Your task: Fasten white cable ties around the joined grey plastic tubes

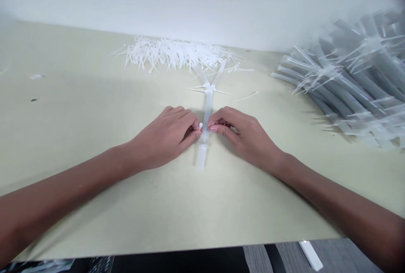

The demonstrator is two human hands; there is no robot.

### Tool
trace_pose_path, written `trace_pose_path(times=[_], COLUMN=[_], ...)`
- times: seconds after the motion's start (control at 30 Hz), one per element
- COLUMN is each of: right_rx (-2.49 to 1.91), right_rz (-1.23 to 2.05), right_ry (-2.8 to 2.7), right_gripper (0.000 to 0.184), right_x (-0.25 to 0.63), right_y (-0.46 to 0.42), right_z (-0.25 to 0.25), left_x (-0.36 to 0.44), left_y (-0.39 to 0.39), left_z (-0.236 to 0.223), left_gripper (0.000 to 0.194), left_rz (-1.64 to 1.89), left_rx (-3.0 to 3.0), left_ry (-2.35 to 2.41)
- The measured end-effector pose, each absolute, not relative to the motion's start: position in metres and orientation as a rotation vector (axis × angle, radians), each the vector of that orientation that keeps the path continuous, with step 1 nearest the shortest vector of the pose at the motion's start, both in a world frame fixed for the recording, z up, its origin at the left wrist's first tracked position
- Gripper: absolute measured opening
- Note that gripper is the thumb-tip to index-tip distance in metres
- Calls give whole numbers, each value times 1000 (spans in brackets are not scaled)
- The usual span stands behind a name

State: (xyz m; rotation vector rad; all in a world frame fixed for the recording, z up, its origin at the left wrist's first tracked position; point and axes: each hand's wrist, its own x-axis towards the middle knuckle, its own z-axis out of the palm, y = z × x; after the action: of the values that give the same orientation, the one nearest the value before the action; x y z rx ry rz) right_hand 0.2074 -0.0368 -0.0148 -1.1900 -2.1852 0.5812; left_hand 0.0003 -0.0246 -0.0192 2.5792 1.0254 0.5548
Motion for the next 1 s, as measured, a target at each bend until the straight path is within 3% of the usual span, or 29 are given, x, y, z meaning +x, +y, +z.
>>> trace_pose_path(times=[0.8,1.0], right_rx=[-1103,-1130], right_rz=[1093,1035], right_ry=[-1895,-1917], right_gripper=[14,7], right_x=[205,204], right_y=[-44,-43], right_z=[-13,-14], left_x=[-2,-2], left_y=[-17,-18], left_z=[-31,-31], left_gripper=[22,20], left_rz=[619,652], left_rx=[2652,2612], left_ry=[957,950])
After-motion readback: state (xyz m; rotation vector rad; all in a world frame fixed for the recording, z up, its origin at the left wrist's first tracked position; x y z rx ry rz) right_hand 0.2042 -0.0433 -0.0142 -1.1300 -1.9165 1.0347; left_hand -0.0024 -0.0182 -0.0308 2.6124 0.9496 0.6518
